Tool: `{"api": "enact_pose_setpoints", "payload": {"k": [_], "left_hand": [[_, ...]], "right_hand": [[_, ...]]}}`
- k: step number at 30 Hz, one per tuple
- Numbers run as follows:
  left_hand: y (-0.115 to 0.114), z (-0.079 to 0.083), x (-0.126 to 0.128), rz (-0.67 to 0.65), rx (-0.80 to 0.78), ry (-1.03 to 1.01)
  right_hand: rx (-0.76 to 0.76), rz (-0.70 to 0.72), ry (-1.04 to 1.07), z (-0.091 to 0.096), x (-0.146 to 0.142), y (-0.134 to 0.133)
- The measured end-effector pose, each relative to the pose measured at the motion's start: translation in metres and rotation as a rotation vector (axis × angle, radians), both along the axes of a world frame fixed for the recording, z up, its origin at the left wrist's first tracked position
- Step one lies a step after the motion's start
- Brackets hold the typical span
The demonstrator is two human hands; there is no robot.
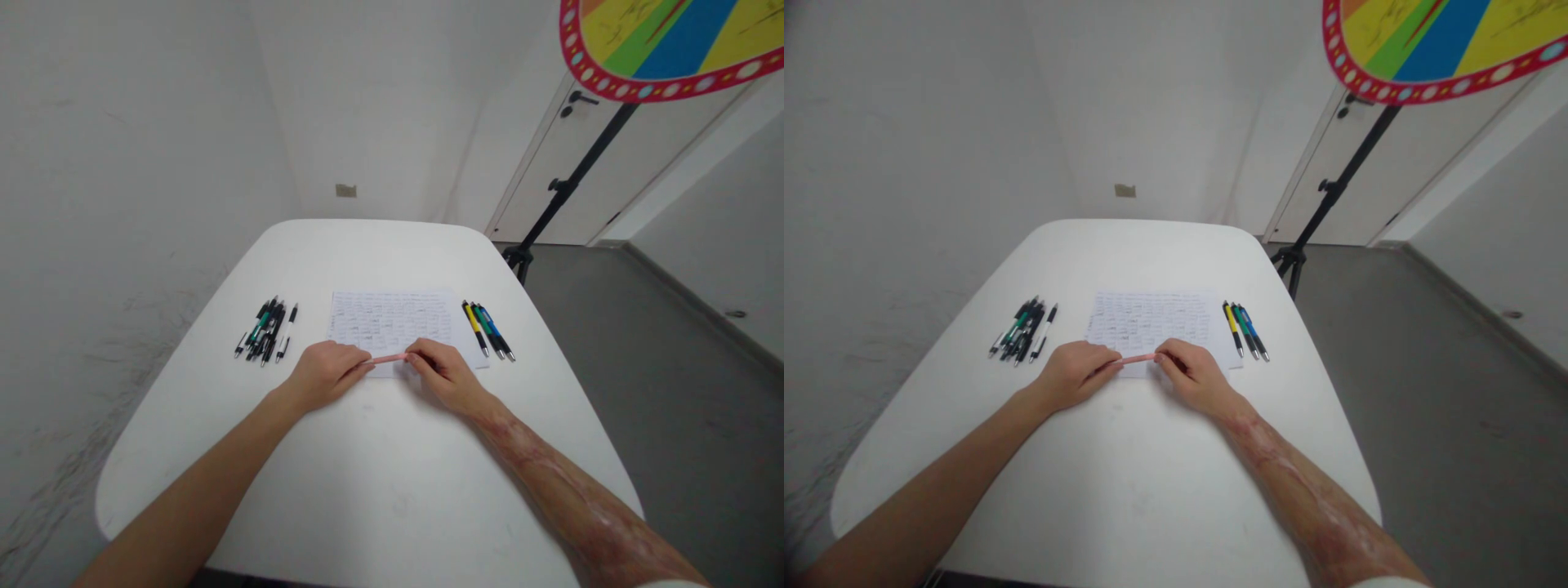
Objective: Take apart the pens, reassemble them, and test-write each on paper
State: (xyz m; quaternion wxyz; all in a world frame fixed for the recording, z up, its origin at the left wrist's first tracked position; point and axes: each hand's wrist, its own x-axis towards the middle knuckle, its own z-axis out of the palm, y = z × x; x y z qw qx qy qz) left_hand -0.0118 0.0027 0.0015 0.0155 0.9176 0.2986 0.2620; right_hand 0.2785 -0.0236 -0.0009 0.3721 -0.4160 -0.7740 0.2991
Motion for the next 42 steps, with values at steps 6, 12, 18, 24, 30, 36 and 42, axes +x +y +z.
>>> {"api": "enact_pose_setpoints", "payload": {"k": [6, 12, 18, 24, 30, 36, 42], "left_hand": [[0.001, 0.001, 0.003, -0.030, 0.037, -0.006], [0.003, -0.004, -0.001, -0.005, 0.028, 0.040], [0.004, -0.004, -0.003, 0.038, -0.010, 0.057], [0.003, -0.006, -0.003, 0.044, -0.055, 0.036], [0.000, 0.002, 0.001, 0.029, -0.062, 0.028], [-0.004, 0.009, 0.009, 0.100, -0.068, 0.097], [-0.005, 0.004, 0.016, 0.132, -0.001, 0.128]], "right_hand": [[0.004, 0.006, -0.009, 0.000, 0.000, 0.000], [0.016, -0.018, -0.009, -0.001, 0.001, 0.000], [0.042, -0.106, -0.004, -0.002, 0.002, -0.001], [0.052, -0.156, -0.011, -0.004, 0.005, 0.002], [0.057, -0.075, -0.081, -0.003, 0.003, 0.001], [0.070, 0.023, -0.131, 0.002, -0.002, -0.003], [0.102, 0.077, -0.170, 0.004, -0.007, -0.005]]}}
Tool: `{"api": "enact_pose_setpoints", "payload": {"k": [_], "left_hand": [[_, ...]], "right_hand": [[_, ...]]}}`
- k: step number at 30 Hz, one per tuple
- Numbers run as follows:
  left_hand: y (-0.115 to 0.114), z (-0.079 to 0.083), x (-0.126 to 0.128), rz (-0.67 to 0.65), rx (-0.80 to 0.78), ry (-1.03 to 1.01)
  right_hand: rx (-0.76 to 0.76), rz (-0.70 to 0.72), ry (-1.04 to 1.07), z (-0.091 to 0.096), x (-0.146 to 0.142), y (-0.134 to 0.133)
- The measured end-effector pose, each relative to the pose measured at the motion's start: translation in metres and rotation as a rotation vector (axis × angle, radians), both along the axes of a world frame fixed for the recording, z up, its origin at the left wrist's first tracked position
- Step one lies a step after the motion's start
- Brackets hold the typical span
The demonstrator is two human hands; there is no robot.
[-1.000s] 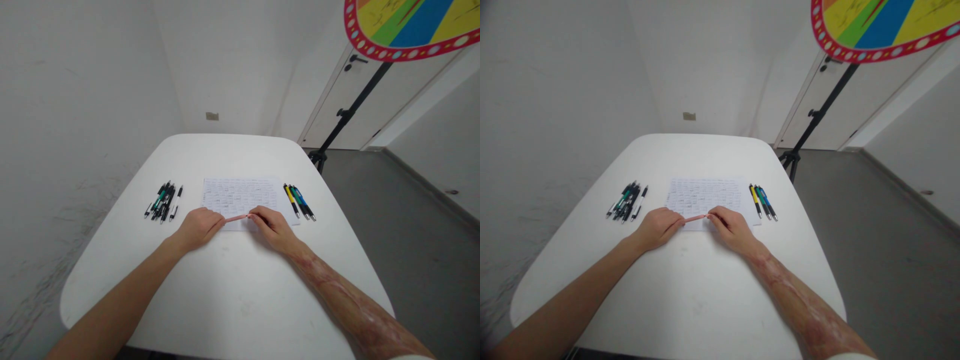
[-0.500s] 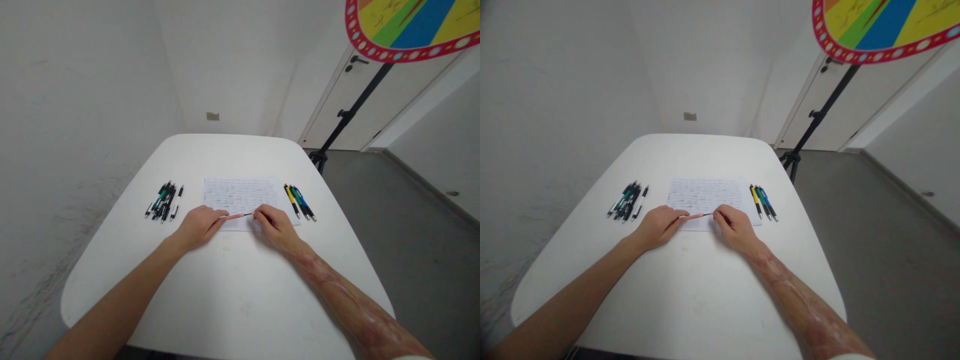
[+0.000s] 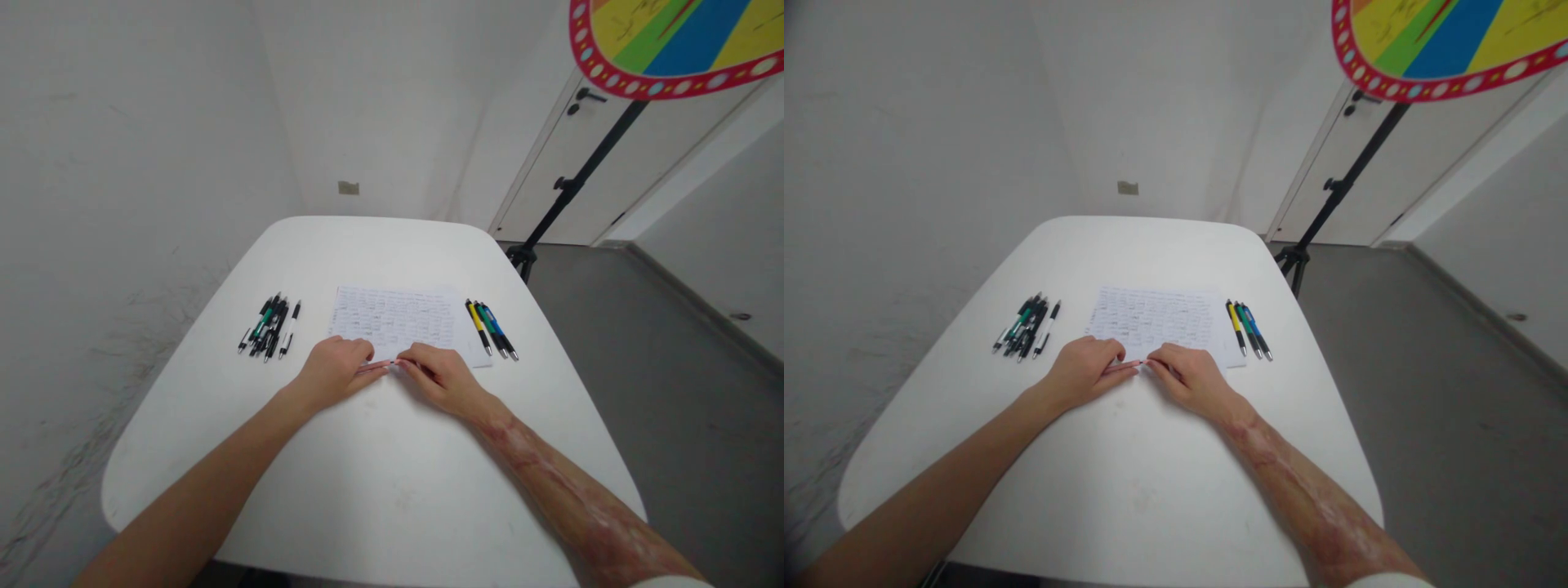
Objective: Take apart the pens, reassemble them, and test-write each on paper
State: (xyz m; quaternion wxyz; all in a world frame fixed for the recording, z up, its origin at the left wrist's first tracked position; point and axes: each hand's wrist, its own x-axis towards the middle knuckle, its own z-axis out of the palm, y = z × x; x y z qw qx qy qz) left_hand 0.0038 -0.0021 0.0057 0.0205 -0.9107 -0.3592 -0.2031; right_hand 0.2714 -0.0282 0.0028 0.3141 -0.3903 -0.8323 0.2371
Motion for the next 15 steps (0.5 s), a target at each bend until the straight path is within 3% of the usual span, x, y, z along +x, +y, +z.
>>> {"api": "enact_pose_setpoints", "payload": {"k": [7, 15], "left_hand": [[-0.0030, 0.0006, 0.0046, -0.123, 0.076, 0.059], [-0.0055, -0.0012, 0.0048, -0.092, 0.048, 0.022]], "right_hand": [[0.017, 0.011, -0.029, -0.0004, -0.0013, 0.0000], [0.042, 0.040, -0.046, -0.0008, -0.0018, 0.0005]]}}
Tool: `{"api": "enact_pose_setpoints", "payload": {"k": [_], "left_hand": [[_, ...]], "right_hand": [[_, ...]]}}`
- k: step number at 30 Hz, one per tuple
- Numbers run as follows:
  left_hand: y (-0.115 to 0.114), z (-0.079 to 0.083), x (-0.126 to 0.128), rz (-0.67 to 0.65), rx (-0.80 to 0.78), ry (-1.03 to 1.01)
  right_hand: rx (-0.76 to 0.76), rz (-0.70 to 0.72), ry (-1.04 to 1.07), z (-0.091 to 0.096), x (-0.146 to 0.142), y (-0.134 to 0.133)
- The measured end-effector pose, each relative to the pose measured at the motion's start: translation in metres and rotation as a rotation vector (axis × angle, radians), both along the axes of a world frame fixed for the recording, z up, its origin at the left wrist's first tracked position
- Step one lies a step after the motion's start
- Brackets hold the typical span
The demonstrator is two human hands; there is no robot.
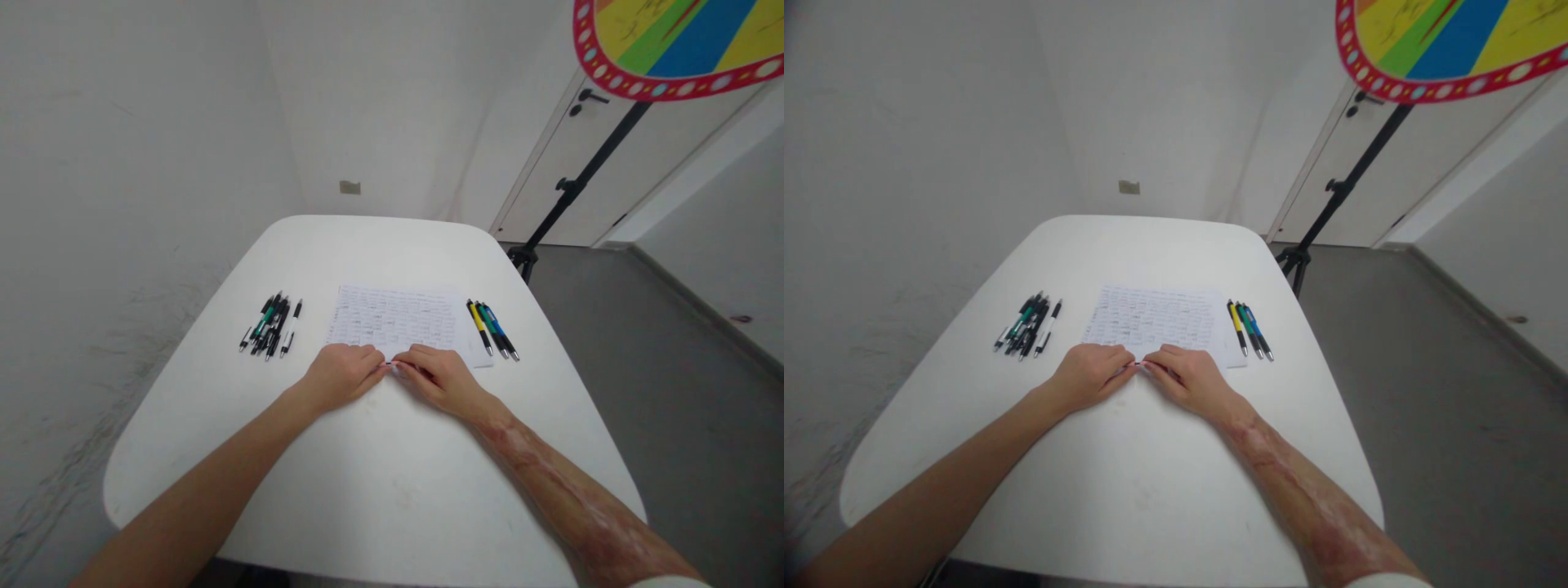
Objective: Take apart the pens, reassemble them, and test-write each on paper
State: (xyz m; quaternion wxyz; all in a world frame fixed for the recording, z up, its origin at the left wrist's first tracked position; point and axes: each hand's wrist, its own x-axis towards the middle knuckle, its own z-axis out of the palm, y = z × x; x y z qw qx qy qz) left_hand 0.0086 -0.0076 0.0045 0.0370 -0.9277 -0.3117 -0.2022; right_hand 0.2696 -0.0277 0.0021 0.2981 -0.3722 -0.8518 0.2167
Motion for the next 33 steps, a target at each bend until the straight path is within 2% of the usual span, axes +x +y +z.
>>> {"api": "enact_pose_setpoints", "payload": {"k": [8, 15, 21, 33], "left_hand": [[0.001, -0.002, 0.000, 0.011, 0.057, -0.062], [0.005, -0.001, -0.004, 0.121, 0.070, -0.045], [0.009, 0.001, -0.009, 0.193, 0.079, -0.035], [-0.004, -0.002, -0.001, 0.333, 0.012, -0.035]], "right_hand": [[0.008, -0.040, 0.021, 0.000, 0.000, 0.000], [0.056, -0.246, 0.096, -0.008, 0.012, 0.006], [0.074, -0.424, 0.062, -0.014, 0.020, 0.013], [0.064, -0.468, -0.045, -0.013, 0.017, 0.018]]}}
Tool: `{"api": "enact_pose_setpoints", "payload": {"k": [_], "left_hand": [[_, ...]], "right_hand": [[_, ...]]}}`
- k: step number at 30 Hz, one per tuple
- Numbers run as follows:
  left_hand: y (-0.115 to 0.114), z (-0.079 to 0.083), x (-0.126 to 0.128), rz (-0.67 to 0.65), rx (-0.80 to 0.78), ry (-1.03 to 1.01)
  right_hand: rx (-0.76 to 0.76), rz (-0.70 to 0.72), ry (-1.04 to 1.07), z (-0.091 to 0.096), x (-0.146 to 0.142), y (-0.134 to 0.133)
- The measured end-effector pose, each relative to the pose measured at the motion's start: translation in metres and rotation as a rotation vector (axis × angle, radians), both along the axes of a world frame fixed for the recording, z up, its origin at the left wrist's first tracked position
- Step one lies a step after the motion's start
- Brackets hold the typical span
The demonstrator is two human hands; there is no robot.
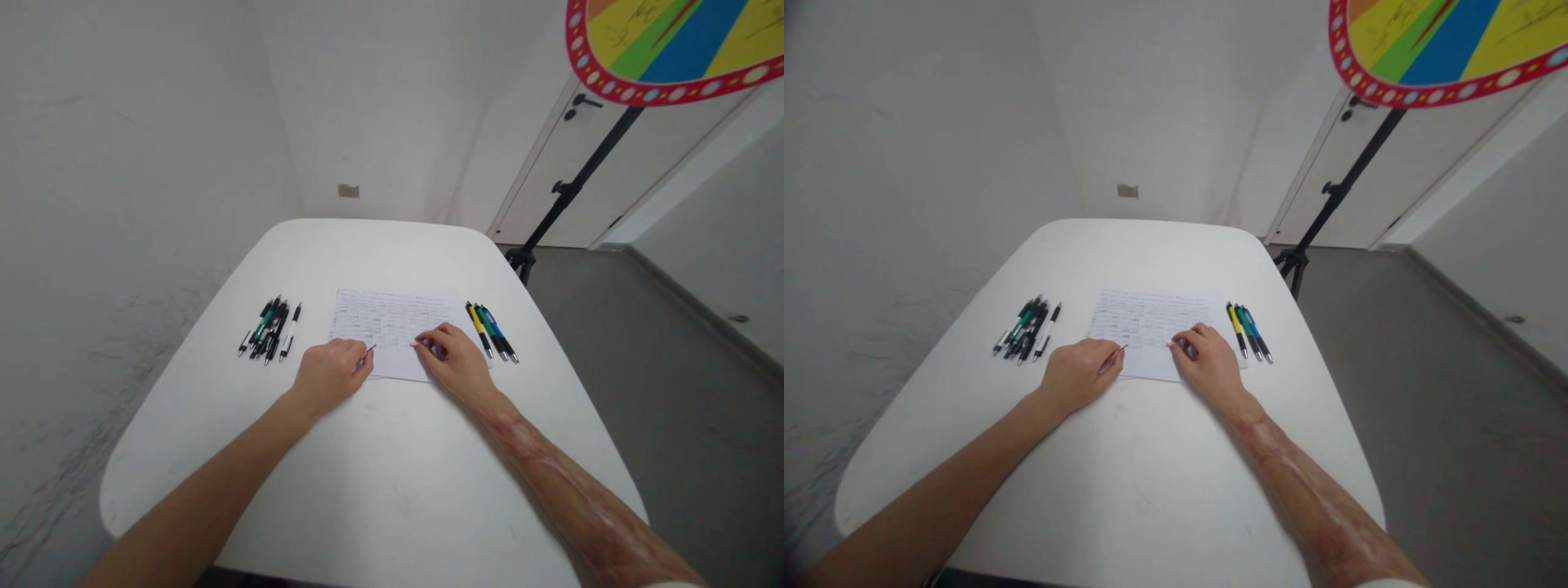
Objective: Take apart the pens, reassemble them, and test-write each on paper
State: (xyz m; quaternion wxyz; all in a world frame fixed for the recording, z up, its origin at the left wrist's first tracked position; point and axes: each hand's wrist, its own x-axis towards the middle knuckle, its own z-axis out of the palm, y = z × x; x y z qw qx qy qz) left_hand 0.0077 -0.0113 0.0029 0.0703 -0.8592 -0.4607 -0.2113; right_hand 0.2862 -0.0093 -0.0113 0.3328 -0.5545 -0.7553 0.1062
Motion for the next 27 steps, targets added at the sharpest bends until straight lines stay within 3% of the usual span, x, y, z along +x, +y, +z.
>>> {"api": "enact_pose_setpoints", "payload": {"k": [7, 12, 17, 27], "left_hand": [[-0.003, 0.002, 0.004, -0.005, 0.079, -0.002], [-0.006, 0.007, 0.007, -0.125, 0.173, 0.011], [-0.009, 0.008, 0.011, -0.234, 0.210, 0.011], [-0.008, 0.007, 0.015, -0.295, 0.223, 0.036]], "right_hand": [[0.074, 0.004, -0.046, 0.000, 0.001, 0.002], [0.201, 0.179, 0.095, 0.010, -0.010, -0.009], [0.114, 0.376, 0.264, 0.015, -0.023, -0.019], [-0.029, 0.491, 0.316, 0.010, -0.022, -0.015]]}}
